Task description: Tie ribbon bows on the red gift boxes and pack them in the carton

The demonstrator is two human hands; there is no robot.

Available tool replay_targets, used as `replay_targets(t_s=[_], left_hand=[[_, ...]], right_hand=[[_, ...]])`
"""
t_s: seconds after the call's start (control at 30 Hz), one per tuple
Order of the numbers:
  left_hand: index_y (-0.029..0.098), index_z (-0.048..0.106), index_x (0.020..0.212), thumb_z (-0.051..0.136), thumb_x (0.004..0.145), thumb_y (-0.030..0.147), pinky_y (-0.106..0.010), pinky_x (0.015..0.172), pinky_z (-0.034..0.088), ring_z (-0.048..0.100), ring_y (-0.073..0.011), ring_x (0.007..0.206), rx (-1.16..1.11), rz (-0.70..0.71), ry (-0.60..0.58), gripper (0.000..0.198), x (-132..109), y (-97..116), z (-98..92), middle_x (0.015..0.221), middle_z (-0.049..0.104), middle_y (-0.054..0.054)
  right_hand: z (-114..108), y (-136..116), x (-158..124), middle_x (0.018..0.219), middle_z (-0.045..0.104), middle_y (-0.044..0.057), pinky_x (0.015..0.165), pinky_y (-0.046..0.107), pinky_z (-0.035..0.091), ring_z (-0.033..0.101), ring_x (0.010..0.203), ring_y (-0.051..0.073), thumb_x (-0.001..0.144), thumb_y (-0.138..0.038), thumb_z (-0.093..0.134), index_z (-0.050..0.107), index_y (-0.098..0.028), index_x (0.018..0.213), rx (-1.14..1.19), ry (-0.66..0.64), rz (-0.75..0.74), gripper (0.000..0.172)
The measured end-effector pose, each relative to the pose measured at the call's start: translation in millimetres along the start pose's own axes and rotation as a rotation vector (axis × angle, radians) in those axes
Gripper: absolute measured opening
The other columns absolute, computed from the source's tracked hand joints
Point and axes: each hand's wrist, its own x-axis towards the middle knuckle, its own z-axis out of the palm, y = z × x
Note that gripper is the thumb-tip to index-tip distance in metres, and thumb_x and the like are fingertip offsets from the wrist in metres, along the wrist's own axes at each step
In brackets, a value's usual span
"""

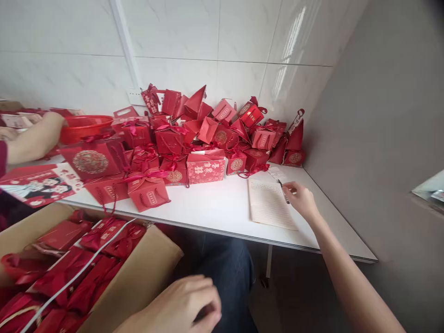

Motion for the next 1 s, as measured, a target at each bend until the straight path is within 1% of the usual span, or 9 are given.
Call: replay_targets(t_s=[0.1, 0.2, 0.3, 0.37, 0.53, 0.67, 0.77, 0.83, 1.0], left_hand=[[0.02, 0.061, 0.082, 0.047, 0.083, 0.021, -0.026, 0.078, 0.047, 0.058, -0.0157, 0.083, 0.034, 0.187, 0.09, 0.014, 85, 4, -0.2, 0.084, 0.064, -0.003], [0.015, 0.06, 0.096, 0.047, 0.084, 0.024, -0.032, 0.09, 0.044, 0.054, -0.0199, 0.1, 0.093, 0.327, 0.188, 0.02, 163, -3, 4.1, 0.102, 0.061, -0.009], [0.012, 0.059, 0.103, 0.054, 0.08, 0.032, -0.038, 0.098, 0.039, 0.047, -0.0252, 0.115, 0.169, 0.378, 0.187, 0.031, 217, -19, 9.4, 0.114, 0.056, -0.014], [0.012, 0.059, 0.106, 0.055, 0.078, 0.038, -0.041, 0.102, 0.036, 0.041, -0.0276, 0.122, 0.193, 0.383, 0.148, 0.038, 236, -30, 11.9, 0.119, 0.055, -0.014], [0.013, 0.056, 0.115, 0.05, 0.079, 0.049, -0.046, 0.108, 0.027, 0.034, -0.0306, 0.129, 0.164, 0.34, 0.016, 0.052, 239, -42, 18.9, 0.131, 0.049, -0.015], [0.009, 0.039, 0.132, 0.048, 0.076, 0.056, -0.054, 0.11, 0.017, 0.015, -0.035, 0.137, 0.174, 0.342, -0.046, 0.074, 226, -41, 26.3, 0.145, 0.028, -0.019], [0.007, 0.035, 0.134, 0.044, 0.08, 0.055, -0.054, 0.111, 0.014, 0.011, -0.0351, 0.137, 0.194, 0.312, -0.058, 0.073, 217, -39, 28.0, 0.146, 0.025, -0.02], [0.007, 0.035, 0.134, 0.041, 0.082, 0.054, -0.053, 0.111, 0.013, 0.011, -0.0358, 0.137, 0.209, 0.294, -0.051, 0.071, 214, -38, 27.2, 0.146, 0.024, -0.021], [0.005, 0.036, 0.133, 0.039, 0.082, 0.054, -0.053, 0.111, 0.015, 0.017, -0.0371, 0.136, 0.227, 0.279, -0.051, 0.071, 210, -34, 25.7, 0.143, 0.032, -0.022]], right_hand=[[7, 19, 32, 0.08, 0.063, 0.013, 0.071, 0.034, 0.04, 0.06, 0.08, 0.025, 0.074, -0.032, 0.055, 0.059, -0.013, 0.083, -0.049, 0.042, 0.035, 0.021], [17, 30, 44, 0.075, 0.063, 0.013, 0.069, 0.033, 0.04, 0.061, 0.082, 0.028, 0.076, -0.03, 0.056, 0.058, -0.01, 0.095, -0.142, -0.038, 0.104, 0.028], [27, 38, 46, 0.077, 0.066, 0.015, 0.068, 0.034, 0.04, 0.063, 0.079, 0.029, 0.079, -0.025, 0.053, 0.055, -0.009, 0.107, -0.256, -0.143, 0.148, 0.032], [31, 42, 47, 0.079, 0.067, 0.014, 0.068, 0.034, 0.04, 0.063, 0.078, 0.029, 0.08, -0.022, 0.051, 0.053, -0.011, 0.114, -0.282, -0.165, 0.142, 0.036], [19, 47, 47, 0.059, 0.062, 0.002, 0.061, 0.029, 0.04, 0.058, 0.059, 0.02, 0.078, -0.017, 0.043, 0.052, -0.016, 0.118, -0.239, -0.207, 0.093, 0.041], [11, 24, 41, 0.056, 0.058, 0.0, 0.063, 0.03, 0.044, 0.057, 0.057, 0.016, 0.076, -0.017, 0.039, 0.06, -0.017, 0.092, 0.184, -0.065, 0.124, 0.027], [27, -9, 35, 0.068, 0.065, 0.001, 0.07, 0.034, 0.048, 0.063, 0.068, 0.018, 0.073, -0.023, 0.054, 0.051, -0.019, 0.088, 0.621, -0.13, 0.116, 0.016], [46, -27, 33, 0.069, 0.066, 0.001, 0.069, 0.034, 0.049, 0.064, 0.07, 0.019, 0.072, -0.033, 0.063, 0.042, -0.022, 0.081, 0.816, -0.223, 0.138, 0.025], [85, -34, 36, 0.061, 0.061, -0.002, 0.06, 0.03, 0.049, 0.06, 0.057, 0.016, 0.078, -0.065, 0.043, 0.044, -0.025, 0.081, 1.03, -0.282, 0.235, 0.041]])
